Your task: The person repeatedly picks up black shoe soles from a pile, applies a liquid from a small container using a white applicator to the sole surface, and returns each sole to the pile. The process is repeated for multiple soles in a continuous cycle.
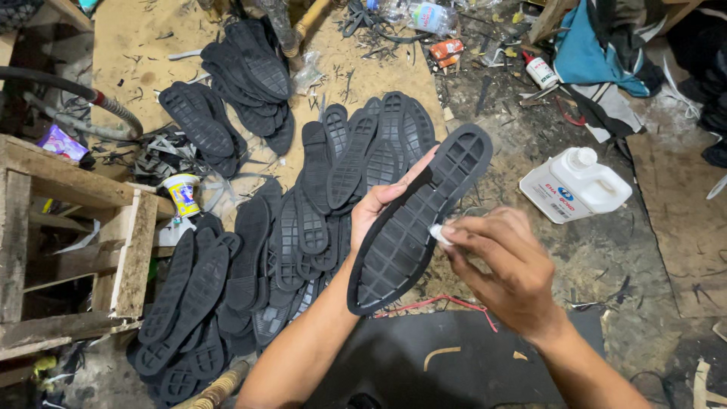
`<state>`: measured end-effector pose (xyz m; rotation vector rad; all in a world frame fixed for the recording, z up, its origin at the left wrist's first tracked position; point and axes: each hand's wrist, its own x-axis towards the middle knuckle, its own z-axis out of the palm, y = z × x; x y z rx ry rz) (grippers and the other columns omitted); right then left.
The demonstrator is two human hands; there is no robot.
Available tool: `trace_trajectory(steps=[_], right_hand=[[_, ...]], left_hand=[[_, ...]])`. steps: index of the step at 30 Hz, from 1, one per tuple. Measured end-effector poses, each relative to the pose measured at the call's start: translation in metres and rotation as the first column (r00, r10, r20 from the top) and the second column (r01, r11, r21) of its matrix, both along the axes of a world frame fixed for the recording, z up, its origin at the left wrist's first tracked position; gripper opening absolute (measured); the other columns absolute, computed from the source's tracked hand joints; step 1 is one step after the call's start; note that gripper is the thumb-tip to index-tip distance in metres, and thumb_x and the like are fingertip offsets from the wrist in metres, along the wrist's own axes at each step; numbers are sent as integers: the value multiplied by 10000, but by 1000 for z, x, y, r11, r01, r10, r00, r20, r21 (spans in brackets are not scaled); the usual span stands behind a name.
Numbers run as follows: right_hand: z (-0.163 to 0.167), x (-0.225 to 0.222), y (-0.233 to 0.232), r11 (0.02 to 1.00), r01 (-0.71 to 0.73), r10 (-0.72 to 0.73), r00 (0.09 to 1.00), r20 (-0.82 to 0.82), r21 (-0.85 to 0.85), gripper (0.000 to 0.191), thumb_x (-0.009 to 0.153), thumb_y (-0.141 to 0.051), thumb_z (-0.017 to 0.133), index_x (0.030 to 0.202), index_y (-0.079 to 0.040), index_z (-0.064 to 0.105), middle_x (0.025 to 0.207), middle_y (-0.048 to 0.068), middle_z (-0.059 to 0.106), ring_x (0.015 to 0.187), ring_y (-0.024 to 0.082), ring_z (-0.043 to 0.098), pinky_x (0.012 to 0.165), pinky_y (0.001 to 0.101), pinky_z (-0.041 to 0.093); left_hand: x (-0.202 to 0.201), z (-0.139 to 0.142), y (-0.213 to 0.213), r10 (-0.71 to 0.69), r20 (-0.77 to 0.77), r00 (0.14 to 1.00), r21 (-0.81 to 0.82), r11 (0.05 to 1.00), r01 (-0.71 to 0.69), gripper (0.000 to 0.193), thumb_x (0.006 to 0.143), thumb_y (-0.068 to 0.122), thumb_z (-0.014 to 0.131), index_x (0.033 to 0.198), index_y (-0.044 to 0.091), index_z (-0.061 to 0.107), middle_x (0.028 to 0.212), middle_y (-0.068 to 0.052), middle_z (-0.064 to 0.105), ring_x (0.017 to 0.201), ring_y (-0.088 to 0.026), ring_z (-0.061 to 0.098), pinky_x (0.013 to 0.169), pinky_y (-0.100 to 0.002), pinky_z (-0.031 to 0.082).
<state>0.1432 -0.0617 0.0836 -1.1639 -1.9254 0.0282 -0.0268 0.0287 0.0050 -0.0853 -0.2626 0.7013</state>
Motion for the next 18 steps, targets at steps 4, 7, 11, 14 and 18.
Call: trace_trajectory(steps=[4, 7, 11, 14, 18], right_hand=[[2, 9, 8, 980, 196, -197, 978, 63, 23, 261, 827, 49, 822, 1065, -9, 734, 1101, 114, 741, 974, 266, 669, 873, 361, 510], [3, 13, 9, 974, 224, -223, 975, -17, 44, 274, 841, 56, 807, 1095, -6, 725, 1129, 121, 736, 994, 256, 668, 889, 351, 521], [4, 18, 9, 984, 174, -175, 985, 11, 36, 262, 820, 41, 804, 1066, -7, 728, 1090, 128, 741, 983, 259, 682, 880, 372, 525], [6, 22, 10, 961, 268, -270, 963, 17, 63, 246, 876, 51, 794, 1106, -12, 733, 1123, 132, 746, 1010, 260, 695, 885, 348, 539], [8, 22, 8, 974, 224, -223, 975, -12, 39, 240, 838, 34, 787, 1066, -2, 722, 1080, 132, 744, 965, 257, 697, 864, 352, 525]], left_hand=[[0, -1, -3, -92, 165, 982, 118, 990, 73, 669, 1072, 99, 430, 1694, 24, 196, 1587, -249, 433, 1320, -329, 608, 1116, -404, 540], [-1, 0, -1, -76, 93, 993, 22, 997, 75, 816, 967, 85, 464, 1720, 36, 154, 1623, -262, 393, 1377, -363, 572, 1154, -438, 524], [-2, 3, -1, -122, 163, 979, 55, 992, 114, 816, 987, 83, 464, 1736, 58, 142, 1655, -258, 382, 1390, -365, 575, 1170, -439, 521], [-2, 6, -5, -111, 119, 987, 24, 994, 109, 849, 954, 76, 475, 1727, 54, 125, 1643, -255, 356, 1407, -378, 556, 1168, -448, 508], [-1, 7, -2, -127, 142, 982, 38, 992, 122, 867, 933, 65, 465, 1727, 35, 118, 1658, -267, 337, 1415, -392, 534, 1195, -456, 490]])
